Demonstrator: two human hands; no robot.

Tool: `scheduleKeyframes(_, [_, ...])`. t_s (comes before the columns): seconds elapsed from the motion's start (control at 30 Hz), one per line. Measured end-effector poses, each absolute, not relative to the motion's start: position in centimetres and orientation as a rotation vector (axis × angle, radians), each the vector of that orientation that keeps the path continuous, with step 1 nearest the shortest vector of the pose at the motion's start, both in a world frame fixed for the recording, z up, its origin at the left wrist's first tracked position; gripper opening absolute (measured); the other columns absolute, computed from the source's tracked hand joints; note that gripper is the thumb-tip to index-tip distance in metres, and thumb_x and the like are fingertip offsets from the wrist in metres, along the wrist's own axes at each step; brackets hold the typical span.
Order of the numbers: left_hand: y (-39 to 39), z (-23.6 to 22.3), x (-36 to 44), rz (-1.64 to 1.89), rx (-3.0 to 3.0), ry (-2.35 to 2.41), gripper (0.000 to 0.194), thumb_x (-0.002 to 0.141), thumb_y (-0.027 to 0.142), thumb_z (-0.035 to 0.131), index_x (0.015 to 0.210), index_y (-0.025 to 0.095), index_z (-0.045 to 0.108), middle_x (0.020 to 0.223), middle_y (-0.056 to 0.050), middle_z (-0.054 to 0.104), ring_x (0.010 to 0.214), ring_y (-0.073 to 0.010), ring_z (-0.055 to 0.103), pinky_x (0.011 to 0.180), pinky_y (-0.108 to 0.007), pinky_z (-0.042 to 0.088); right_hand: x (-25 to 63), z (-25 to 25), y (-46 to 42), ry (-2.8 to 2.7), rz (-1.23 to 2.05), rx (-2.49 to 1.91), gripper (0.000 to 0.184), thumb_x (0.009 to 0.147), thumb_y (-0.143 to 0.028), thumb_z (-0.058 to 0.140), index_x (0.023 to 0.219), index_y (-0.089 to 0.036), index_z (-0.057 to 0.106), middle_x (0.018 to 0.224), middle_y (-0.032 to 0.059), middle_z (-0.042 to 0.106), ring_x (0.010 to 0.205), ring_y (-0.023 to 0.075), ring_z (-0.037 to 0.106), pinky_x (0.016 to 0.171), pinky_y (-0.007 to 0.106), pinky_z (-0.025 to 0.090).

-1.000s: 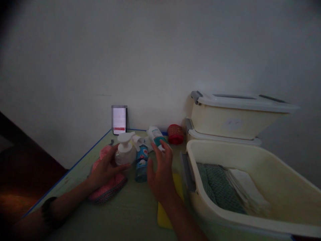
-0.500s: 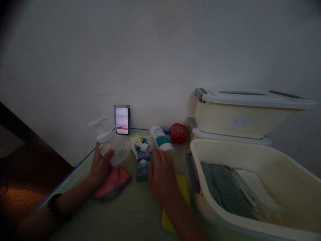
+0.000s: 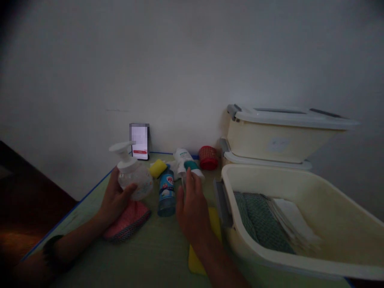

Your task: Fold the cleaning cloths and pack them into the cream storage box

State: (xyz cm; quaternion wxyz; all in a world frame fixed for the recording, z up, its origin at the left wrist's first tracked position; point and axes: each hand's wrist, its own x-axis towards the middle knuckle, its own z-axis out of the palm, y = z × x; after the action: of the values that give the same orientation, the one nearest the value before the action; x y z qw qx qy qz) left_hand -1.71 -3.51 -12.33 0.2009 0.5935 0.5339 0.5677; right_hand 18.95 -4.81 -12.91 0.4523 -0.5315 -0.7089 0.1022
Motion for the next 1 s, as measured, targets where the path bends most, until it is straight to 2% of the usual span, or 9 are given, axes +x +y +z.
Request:
scheduleKeyframes(0.1, [-3.5,-12.3,-1.6,1.568,1.668,1.490,0.065,0.071,0.046,0.062,0.126,0.020,0.039,0.121,-0.012,0.053,0.109,-0.0304,0.054,0.094,-0.046,0.042,19.0,-12.8,-4.9,-1.872,0.183,-1.292,0.041,0.091,-0.023,0.038,0.126,-0.007,0.051,0.135,0.0193,0.043,0.123,0.0262,0.044,0.102,0.045,0.040])
scheduleKeyframes(0.27, [-3.3,-12.6,-1.6,1.573,1.682,1.454,0.067,0.073,0.046,0.062,0.129,0.020,0.037,0.120,-0.011,0.053,0.109,-0.0290,0.053,0.092,-0.044,0.044,18.9,-12.4,-5.2,-2.014,0.337,-1.314,0.037,0.092,-0.021,0.039,0.122,-0.007,0.056,0.127,0.0171,0.053,0.121,0.0234,0.047,0.104,0.041,0.037])
scheduleKeyframes(0.43, [-3.0,-13.1,-1.8,1.537,1.669,1.477,0.069,0.074,0.049,0.060,0.131,0.019,0.036,0.123,-0.012,0.051,0.112,-0.0307,0.050,0.095,-0.046,0.040,18.8,-12.0,-5.2,-2.037,0.454,-1.378,0.025,0.091,-0.022,0.043,0.098,-0.011,0.064,0.096,0.0125,0.068,0.090,0.0235,0.063,0.082,0.039,0.049])
scheduleKeyframes(0.53, [-3.0,-13.0,-1.8,1.548,1.693,1.477,0.067,0.074,0.049,0.060,0.130,0.019,0.038,0.123,-0.012,0.051,0.115,-0.0310,0.047,0.098,-0.047,0.037,18.8,-12.1,-5.2,-2.039,0.508,-1.423,0.021,0.090,-0.022,0.044,0.096,-0.013,0.062,0.084,0.0097,0.071,0.075,0.0229,0.067,0.067,0.036,0.051])
scheduleKeyframes(0.63, [-3.2,-12.7,-1.8,1.556,1.678,1.457,0.067,0.076,0.051,0.058,0.130,0.017,0.036,0.122,-0.013,0.051,0.114,-0.0303,0.048,0.098,-0.047,0.037,18.8,-12.2,-5.3,-2.033,0.532,-1.447,0.018,0.089,-0.021,0.045,0.094,-0.014,0.060,0.077,0.0082,0.070,0.068,0.0221,0.067,0.061,0.033,0.049])
scheduleKeyframes(0.77, [-3.3,-12.7,-1.8,1.549,1.672,1.496,0.067,0.076,0.052,0.058,0.130,0.018,0.037,0.120,-0.013,0.053,0.112,-0.0313,0.050,0.097,-0.049,0.038,18.7,-12.3,-5.2,-1.974,0.500,-1.451,0.017,0.090,-0.021,0.043,0.096,-0.014,0.057,0.080,0.0082,0.069,0.070,0.0209,0.066,0.063,0.032,0.049])
scheduleKeyframes(0.83, [-3.2,-13.0,-1.8,1.557,1.679,1.469,0.068,0.075,0.049,0.061,0.131,0.020,0.037,0.125,-0.012,0.051,0.116,-0.0316,0.048,0.098,-0.049,0.038,18.8,-12.4,-5.1,-1.934,0.449,-1.442,0.020,0.090,-0.020,0.041,0.103,-0.013,0.055,0.089,0.0107,0.066,0.078,0.0218,0.065,0.069,0.034,0.050])
scheduleKeyframes(0.93, [-2.8,-13.6,-1.8,1.541,1.676,1.366,0.076,0.075,0.040,0.066,0.139,0.026,0.028,0.137,-0.011,0.043,0.123,-0.0305,0.044,0.101,-0.048,0.038,18.8,-12.5,-5.0,-1.899,0.357,-1.412,0.027,0.090,-0.014,0.035,0.108,-0.011,0.055,0.105,0.0158,0.058,0.091,0.0239,0.061,0.078,0.040,0.049])
scheduleKeyframes(1.0, [-2.6,-14.0,-1.8,1.521,1.687,1.336,0.080,0.076,0.035,0.066,0.142,0.029,0.020,0.142,-0.011,0.039,0.126,-0.0297,0.043,0.102,-0.048,0.038,18.8,-12.6,-5.0,-1.906,0.316,-1.382,0.030,0.089,-0.012,0.032,0.107,-0.010,0.056,0.106,0.0158,0.055,0.092,0.0241,0.060,0.079,0.041,0.049])
